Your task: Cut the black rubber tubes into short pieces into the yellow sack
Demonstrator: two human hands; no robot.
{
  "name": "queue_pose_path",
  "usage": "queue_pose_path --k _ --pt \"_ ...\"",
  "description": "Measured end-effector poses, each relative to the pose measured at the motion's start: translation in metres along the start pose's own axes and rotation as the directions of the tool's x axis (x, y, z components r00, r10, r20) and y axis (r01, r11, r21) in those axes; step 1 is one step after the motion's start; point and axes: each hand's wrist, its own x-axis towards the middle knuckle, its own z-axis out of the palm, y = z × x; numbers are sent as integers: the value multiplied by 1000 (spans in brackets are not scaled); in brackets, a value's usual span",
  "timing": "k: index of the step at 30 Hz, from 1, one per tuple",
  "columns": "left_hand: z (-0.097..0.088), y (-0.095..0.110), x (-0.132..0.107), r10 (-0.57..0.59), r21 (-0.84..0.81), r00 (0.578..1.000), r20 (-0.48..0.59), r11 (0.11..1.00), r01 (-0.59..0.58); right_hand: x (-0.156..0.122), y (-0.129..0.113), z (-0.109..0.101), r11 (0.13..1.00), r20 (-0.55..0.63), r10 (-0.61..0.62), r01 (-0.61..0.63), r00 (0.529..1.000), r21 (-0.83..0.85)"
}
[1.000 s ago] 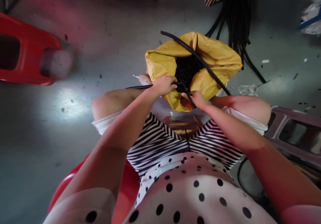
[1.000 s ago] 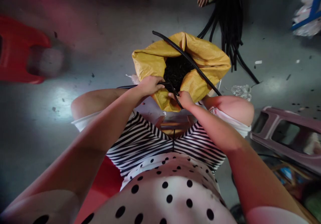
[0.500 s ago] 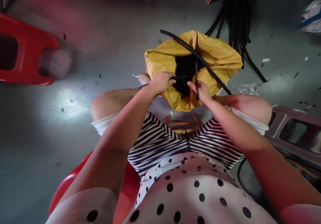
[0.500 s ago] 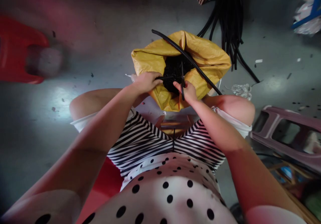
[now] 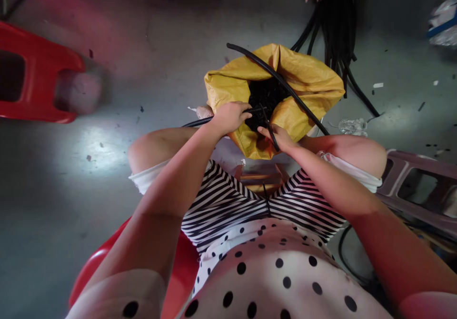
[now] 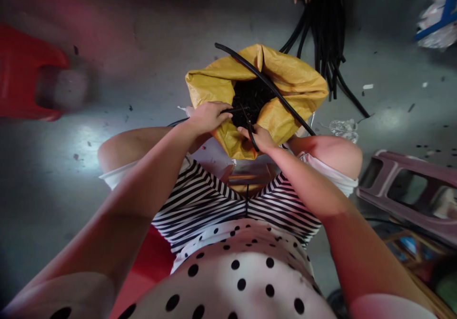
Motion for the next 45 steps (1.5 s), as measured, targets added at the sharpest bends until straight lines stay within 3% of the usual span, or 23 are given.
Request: queue_pose_path --k 9,18,25,31,45 --pt "11 7 0 12 105 996 90 994 -22 8 -2 -8 997 104 52 -46 993 -62" --pt "16 3 1 -15 106 995 96 994 4 3 1 -1 989 2 -21 21 1000 -146" --pt "12 0 1 -61 63 995 83 996 56 4 6 0 998 -29 -30 29 999 -54" --pt "-2 -1 1 -152 26 988 -10 988 152 2 5 -3 999 16 -1 2 1000 -50" --pt "9 10 2 -18 8 995 94 1000 17 4 1 1 989 45 -3 9 999 -144"
